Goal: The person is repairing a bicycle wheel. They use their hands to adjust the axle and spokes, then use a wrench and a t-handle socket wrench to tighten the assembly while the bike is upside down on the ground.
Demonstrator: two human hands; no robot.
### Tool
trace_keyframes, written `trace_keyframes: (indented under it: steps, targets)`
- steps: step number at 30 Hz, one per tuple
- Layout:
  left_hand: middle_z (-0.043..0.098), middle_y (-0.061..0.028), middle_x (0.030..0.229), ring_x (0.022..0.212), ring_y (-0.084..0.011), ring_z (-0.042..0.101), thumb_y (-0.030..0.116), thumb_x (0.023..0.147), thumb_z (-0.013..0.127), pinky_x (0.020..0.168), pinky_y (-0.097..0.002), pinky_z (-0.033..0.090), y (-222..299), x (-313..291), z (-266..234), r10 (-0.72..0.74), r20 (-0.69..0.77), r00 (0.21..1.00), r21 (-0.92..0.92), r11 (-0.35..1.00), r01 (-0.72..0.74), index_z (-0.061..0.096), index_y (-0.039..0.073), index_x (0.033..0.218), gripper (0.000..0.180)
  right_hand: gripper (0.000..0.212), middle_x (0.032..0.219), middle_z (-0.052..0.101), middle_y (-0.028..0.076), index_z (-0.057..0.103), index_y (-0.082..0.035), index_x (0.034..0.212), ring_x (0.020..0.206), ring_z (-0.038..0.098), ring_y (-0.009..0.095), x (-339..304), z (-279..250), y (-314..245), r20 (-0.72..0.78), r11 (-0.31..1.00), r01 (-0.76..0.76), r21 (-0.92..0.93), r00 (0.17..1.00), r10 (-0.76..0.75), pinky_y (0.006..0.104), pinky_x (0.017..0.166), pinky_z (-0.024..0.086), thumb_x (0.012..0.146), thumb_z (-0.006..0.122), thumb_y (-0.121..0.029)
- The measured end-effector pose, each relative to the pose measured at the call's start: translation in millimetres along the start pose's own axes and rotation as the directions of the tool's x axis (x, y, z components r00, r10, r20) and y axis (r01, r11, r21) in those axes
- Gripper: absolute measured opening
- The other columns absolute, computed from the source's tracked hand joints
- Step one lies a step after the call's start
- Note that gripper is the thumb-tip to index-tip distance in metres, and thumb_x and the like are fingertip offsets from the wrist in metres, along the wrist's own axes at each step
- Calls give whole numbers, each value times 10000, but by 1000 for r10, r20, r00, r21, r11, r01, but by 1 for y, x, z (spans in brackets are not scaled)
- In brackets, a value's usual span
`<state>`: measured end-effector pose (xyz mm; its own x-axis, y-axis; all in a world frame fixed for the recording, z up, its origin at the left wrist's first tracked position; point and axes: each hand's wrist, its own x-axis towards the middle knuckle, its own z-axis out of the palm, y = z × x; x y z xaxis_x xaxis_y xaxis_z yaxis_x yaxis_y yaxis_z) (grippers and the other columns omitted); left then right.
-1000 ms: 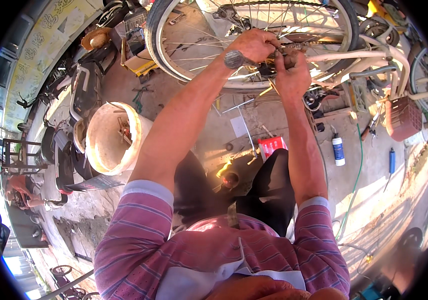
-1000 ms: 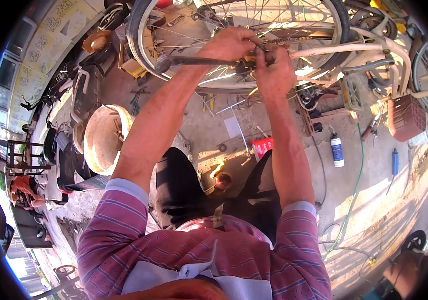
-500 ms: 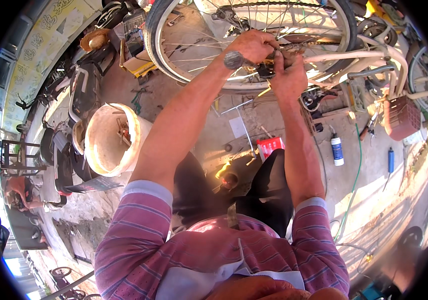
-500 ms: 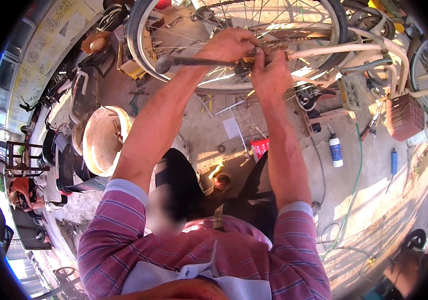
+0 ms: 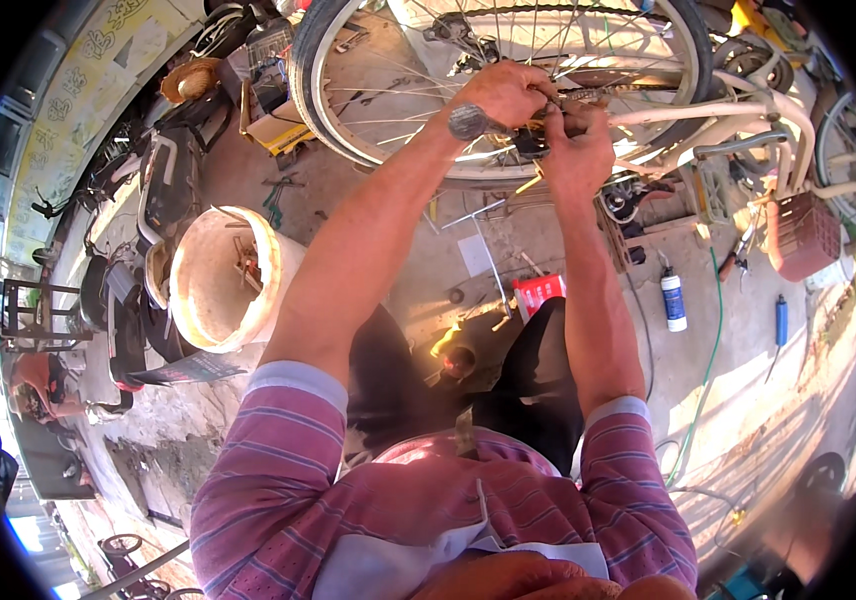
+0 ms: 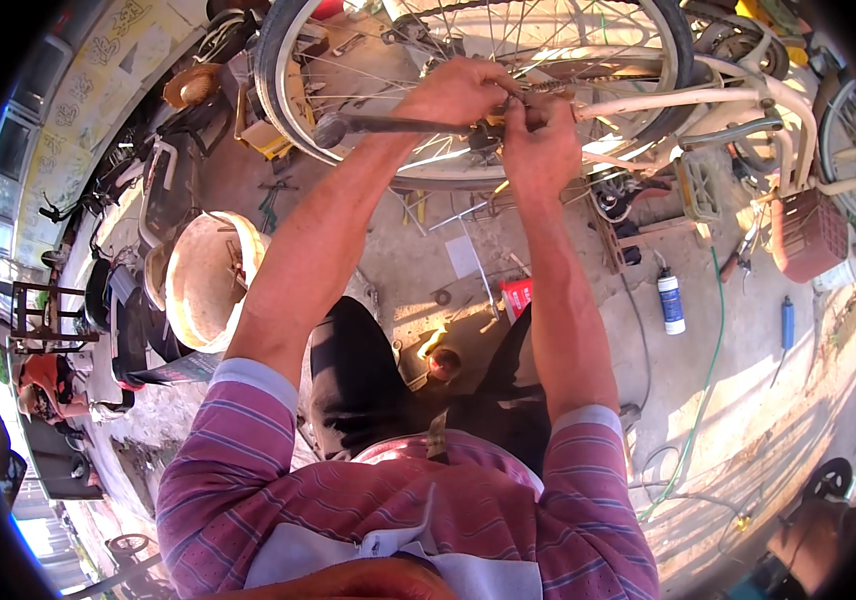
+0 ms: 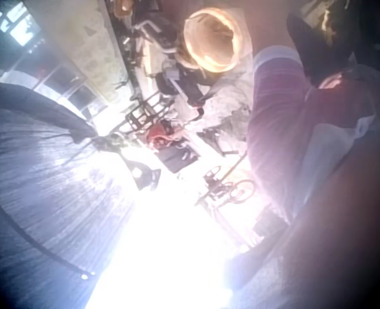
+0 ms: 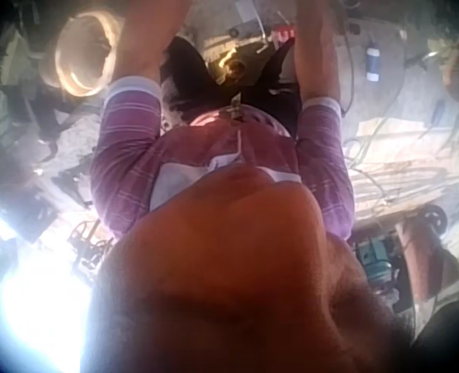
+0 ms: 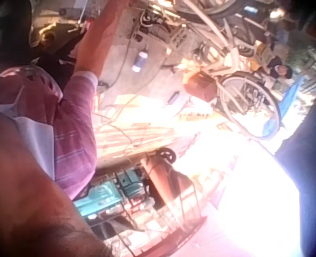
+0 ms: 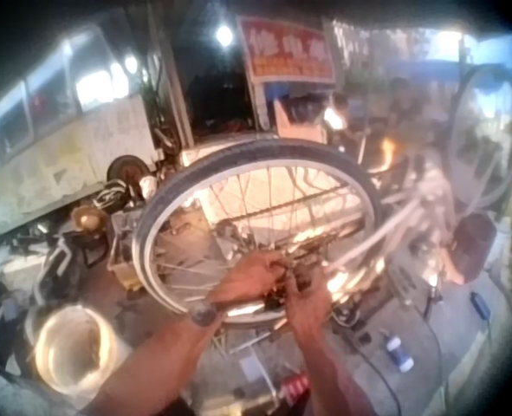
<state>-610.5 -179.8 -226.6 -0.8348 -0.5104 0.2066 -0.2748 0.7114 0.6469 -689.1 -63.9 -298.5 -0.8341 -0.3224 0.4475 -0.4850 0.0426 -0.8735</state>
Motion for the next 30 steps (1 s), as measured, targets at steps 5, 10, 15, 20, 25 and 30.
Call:
trace_keyframes:
  steps: [5,10,15,20,25,30]
  targets:
    - [770,-136,968,864,-271,727,202,892,642,801,-370,570,3,0,-1,5,20,1000,13,1000,-5,763,95,1135,292,186,780,740,66,712,-121,999,723,717,291,2,0,11,-14,988,131,-79,991,-132,442,673,536,907,753,-277]
    - [769,-144,992,882,-260,730,209,909,631,818,-370,565,2,1,0,-5,36,999,43,999,3,749,83,1171,314,217,762,736,81,697,-108,978,726,719,315,-3,6,12,-49,981,105,-160,992,-115,455,660,534,954,703,-324]
    - [768,-141,959,845,-296,726,195,879,643,790,-381,575,2,0,1,-11,-11,1000,22,1000,11,778,111,1075,253,254,759,727,88,698,-50,989,702,697,239,-8,7,10,-53,995,-18,94,998,23,403,655,529,954,726,-300]
    - [764,-144,939,844,-305,722,202,869,618,786,-392,570,0,3,2,41,-5,999,52,998,-41,782,122,1070,272,303,794,704,82,690,5,994,682,630,122,-54,-5,75,-5,965,-74,251,997,78,318,611,502,949,748,-288]
    - [767,-132,914,823,-272,720,221,862,622,773,-386,568,-1,3,6,-34,27,999,-35,999,35,784,138,1111,309,332,877,758,146,709,-21,1043,770,724,231,-154,6,183,507,836,-548,-10,718,476,381,694,568,905,747,-321]
    - [715,-156,842,742,-229,674,173,952,593,685,-375,527,3,2,1,8,80,997,-75,997,-2,733,25,1096,250,429,1052,742,231,692,-48,1176,1029,704,426,-215,39,253,622,887,-209,-411,647,440,509,911,555,868,686,-346]
